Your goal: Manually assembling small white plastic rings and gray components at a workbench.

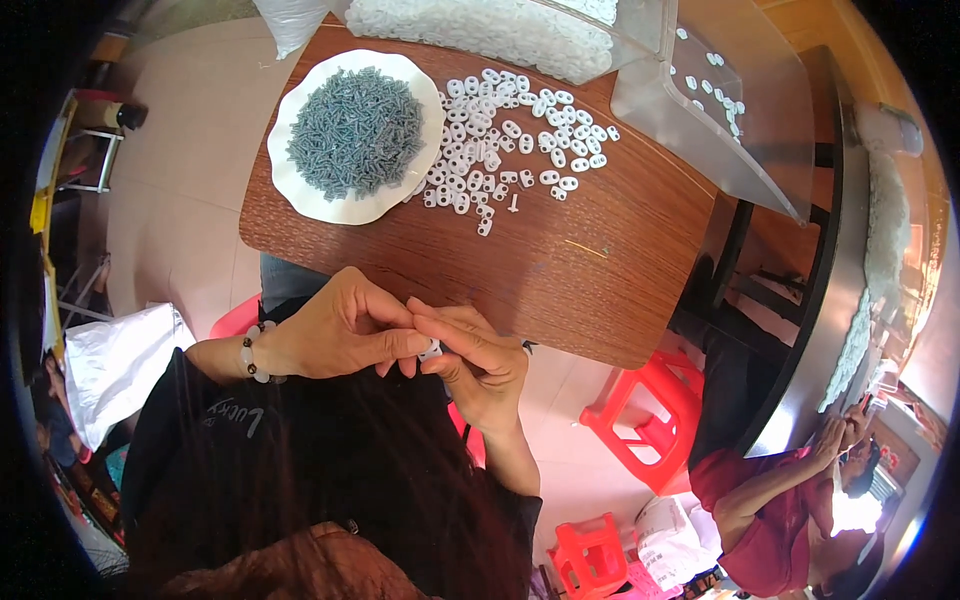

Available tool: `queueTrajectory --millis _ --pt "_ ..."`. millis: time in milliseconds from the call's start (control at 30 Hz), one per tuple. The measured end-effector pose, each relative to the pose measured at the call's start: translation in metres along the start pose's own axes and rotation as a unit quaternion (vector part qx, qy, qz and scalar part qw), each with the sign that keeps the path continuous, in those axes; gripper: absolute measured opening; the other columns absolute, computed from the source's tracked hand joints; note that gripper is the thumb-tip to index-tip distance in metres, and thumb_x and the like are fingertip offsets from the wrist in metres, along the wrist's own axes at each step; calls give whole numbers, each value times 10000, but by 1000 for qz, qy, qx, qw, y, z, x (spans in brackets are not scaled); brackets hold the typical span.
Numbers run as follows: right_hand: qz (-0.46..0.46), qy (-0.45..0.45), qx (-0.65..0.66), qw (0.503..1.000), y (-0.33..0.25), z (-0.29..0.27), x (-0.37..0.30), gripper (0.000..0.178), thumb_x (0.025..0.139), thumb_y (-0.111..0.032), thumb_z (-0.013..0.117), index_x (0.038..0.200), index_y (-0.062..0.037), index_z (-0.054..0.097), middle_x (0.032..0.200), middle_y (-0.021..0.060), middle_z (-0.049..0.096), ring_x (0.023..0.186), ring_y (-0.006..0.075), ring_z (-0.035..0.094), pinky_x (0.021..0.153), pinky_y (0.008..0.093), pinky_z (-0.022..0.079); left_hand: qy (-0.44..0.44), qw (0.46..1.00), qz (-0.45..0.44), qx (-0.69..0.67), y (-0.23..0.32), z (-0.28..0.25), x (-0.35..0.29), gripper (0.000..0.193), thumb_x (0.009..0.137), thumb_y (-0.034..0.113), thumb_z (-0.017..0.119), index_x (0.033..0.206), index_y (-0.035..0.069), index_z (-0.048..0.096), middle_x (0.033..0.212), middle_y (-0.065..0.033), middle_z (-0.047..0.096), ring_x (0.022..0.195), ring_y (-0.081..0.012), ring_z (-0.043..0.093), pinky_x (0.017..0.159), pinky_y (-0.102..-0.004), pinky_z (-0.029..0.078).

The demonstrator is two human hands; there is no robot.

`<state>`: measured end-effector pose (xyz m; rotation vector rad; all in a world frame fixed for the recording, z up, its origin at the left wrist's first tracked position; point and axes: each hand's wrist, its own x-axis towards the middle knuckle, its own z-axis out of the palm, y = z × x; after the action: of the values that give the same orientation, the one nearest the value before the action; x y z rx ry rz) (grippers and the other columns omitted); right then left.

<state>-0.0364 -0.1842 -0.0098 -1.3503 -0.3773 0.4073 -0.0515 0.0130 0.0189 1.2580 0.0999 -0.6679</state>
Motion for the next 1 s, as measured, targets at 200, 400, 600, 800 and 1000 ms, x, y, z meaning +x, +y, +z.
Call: queueTrajectory --millis 200,400,600,800,1000 --pt "9 27 -20 999 -3 4 -6 419 782 -286 756 1057 25 692 1072 211 680 988 267 632 872 361 477 -2 1000 -14 1 6 2 -4 189 908 157 639 836 6 728 660 -25 667 507 -41 540 459 -207 399" --pt "-47 38 -42 997 0 9 -14 299 818 -120 718 1086 9 685 1104 188 675 977 270 649 834 349 504 12 1000 14 -24 10 11 -8 169 908 129 638 852 -9 718 649 -43 659 510 -50 553 452 -220 414" --pt "-53 79 -95 991 -5 14 -13 253 855 -132 691 1050 30 686 1078 200 679 946 262 661 802 324 517 19 999 32 -5 12 14 -5 152 906 98 633 842 -15 713 646 -50 653 514 -53 564 449 -222 417" --pt "-46 86 -79 992 3 5 -6 264 894 -152 658 1094 21 666 1080 192 677 932 235 655 806 317 510 32 999 43 -6 10 13 8 208 932 137 602 845 -16 711 670 -49 664 524 -52 555 464 -220 428" --pt "-23 21 25 999 5 -22 20 387 870 -192 680 1189 21 624 1179 172 631 1020 196 586 866 307 466 -11 997 55 -50 11 4 36 323 976 247 553 867 -19 698 727 -76 673 575 -86 574 548 -223 467"
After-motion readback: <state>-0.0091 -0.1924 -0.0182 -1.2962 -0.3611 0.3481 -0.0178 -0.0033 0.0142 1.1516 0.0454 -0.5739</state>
